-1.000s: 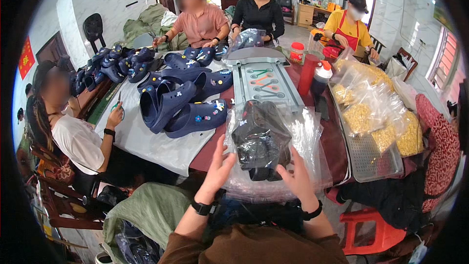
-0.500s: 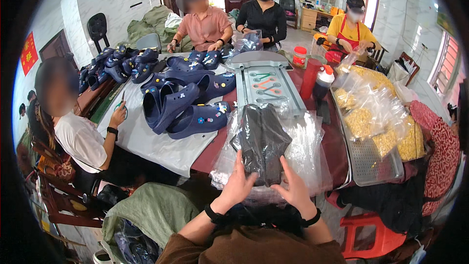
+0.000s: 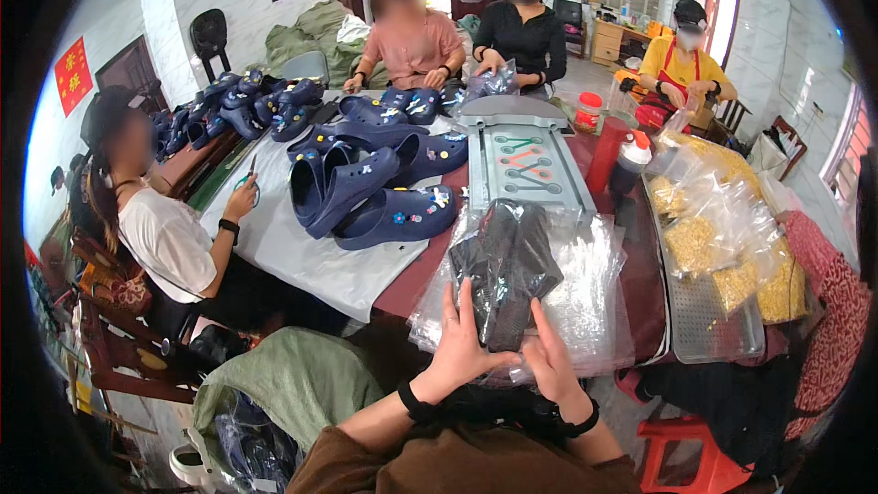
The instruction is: Inspecting and packaging blue and black clogs into plastic bags in a shoe manufacturing finishing area.
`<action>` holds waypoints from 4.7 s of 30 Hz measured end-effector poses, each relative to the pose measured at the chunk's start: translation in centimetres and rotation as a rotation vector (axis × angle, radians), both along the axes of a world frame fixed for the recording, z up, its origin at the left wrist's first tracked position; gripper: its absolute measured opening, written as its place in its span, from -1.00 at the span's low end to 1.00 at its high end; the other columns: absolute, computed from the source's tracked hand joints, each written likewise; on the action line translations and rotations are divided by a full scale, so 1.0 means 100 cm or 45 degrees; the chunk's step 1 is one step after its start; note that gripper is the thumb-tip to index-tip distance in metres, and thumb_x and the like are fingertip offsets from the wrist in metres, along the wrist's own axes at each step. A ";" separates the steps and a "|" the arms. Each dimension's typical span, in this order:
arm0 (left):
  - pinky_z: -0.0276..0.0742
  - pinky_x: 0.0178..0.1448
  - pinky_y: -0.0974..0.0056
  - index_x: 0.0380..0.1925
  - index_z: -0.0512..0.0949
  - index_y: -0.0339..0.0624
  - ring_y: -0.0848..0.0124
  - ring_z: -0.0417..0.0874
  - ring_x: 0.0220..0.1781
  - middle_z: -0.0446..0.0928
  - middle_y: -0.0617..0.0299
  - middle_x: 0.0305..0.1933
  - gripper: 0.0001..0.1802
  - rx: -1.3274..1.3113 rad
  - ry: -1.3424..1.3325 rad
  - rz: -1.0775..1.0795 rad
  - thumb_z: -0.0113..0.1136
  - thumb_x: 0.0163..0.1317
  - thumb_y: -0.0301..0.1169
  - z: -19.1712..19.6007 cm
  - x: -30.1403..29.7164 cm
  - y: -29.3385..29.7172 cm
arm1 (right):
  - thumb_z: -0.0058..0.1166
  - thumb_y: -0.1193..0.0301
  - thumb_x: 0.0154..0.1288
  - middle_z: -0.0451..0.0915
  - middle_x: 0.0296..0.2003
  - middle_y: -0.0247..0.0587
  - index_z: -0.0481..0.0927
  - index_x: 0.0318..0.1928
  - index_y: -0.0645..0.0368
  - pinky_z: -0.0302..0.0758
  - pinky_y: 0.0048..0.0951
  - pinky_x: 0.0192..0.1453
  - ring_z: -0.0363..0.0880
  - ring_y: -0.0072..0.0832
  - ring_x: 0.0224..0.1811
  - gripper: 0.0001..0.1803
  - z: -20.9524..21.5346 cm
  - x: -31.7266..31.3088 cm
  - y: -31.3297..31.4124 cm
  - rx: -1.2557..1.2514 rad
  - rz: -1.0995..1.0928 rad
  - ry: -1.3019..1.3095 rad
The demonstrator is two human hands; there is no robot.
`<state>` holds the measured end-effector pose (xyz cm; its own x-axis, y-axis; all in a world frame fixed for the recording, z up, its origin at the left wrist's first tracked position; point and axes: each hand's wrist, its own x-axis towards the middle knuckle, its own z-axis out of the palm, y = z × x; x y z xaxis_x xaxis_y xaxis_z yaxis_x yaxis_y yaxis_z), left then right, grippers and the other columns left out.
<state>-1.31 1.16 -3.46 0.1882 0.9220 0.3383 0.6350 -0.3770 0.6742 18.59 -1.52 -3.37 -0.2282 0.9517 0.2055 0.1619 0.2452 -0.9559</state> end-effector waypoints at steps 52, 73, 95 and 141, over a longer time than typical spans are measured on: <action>0.54 0.02 0.30 0.26 0.43 -0.25 0.35 0.62 -0.02 0.53 0.14 0.12 -0.02 -0.535 -0.537 1.232 0.47 -0.38 -0.44 0.202 -0.267 -0.370 | 0.17 0.48 0.00 0.56 -0.32 -0.28 0.68 -0.33 -0.02 0.51 -0.18 -0.16 0.59 -0.27 -0.22 -0.83 -0.008 -0.278 0.031 1.361 0.986 -0.680; 0.20 0.50 -0.25 0.44 0.15 -0.14 -0.48 0.08 0.48 0.11 -0.51 0.41 0.30 -0.475 0.668 0.668 0.59 -0.44 -0.17 -0.038 -0.315 -0.235 | 0.04 0.63 0.00 0.44 -0.35 -0.08 0.56 -0.36 0.20 0.50 -0.09 -0.17 0.53 -0.02 -0.23 -0.85 0.008 -0.260 -0.005 0.790 1.207 0.092; 0.61 0.08 0.03 0.19 0.55 -0.17 -0.03 0.67 0.07 0.64 -0.03 0.10 -0.34 -0.197 0.847 -0.117 0.48 0.12 -0.13 0.240 -0.129 -0.121 | 0.32 0.29 0.23 0.46 0.18 -0.01 0.52 0.23 0.14 0.45 -0.11 0.27 0.47 -0.02 0.20 -0.43 0.079 -0.024 0.011 0.783 0.420 -0.755; 0.57 0.22 0.02 0.10 0.67 0.01 -0.01 0.57 0.15 0.57 0.01 0.06 -0.51 -0.103 0.670 0.288 0.43 0.10 -0.35 -0.018 -0.166 0.175 | 0.33 0.26 0.17 0.72 0.05 -0.24 0.68 0.01 0.03 0.44 -0.12 0.21 0.63 -0.21 0.12 -0.62 -0.037 0.032 0.018 0.353 -0.269 -0.928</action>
<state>-17.90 18.67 -5.26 0.1075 0.9779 0.1793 0.9514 -0.1535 0.2671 21.76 0.29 -7.09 -0.2168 0.9259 0.3095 0.7905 0.3525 -0.5009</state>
